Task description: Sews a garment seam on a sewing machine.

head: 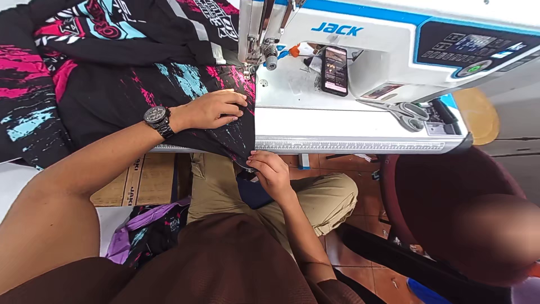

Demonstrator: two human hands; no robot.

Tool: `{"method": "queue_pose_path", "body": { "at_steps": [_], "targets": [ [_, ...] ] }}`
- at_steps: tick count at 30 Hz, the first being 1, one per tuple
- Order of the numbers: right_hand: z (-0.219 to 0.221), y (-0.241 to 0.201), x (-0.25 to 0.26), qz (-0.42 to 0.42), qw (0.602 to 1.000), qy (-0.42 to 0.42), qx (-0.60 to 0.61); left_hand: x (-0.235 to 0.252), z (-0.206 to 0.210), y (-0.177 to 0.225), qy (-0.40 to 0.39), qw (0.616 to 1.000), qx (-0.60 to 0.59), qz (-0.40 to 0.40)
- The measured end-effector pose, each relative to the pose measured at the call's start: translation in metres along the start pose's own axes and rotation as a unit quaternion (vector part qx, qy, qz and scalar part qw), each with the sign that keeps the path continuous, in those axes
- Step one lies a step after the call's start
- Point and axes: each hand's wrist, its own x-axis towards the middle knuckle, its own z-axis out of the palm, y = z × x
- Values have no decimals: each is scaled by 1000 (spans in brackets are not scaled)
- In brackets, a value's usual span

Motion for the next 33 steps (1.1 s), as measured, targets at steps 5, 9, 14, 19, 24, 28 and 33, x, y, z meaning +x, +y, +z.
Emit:
{"method": "queue_pose_path", "body": {
  "at_steps": [5, 9, 14, 19, 24, 28, 33],
  "targets": [
    [-4, -2, 15, -18, 1000, 9, -19, 0, 1, 1, -12, 999, 27, -38],
    [-5, -8, 27, -26, 1000, 6, -12, 23, -3, 0, -57, 981, 152, -103],
    [-5, -15, 33, -30, 999, -13, -28, 32, 4, -11, -22, 989, 137, -44],
    [4, -16, 28, -19, 1000, -6, -9, 3, -2, -10, -18, 1000, 12, 1],
    [18, -22, 31, -26, 999, -12, -25, -2, -14, -25, -17, 999, -39, 32],
    [3, -9, 23, -16, 999, -32, -1, -1, -6, -11, -18, 1000, -6, 12],
    [-5, 8, 35, -61, 995, -73, -38, 5, -5, -24, -18, 1000, 13, 10]
  ]
}}
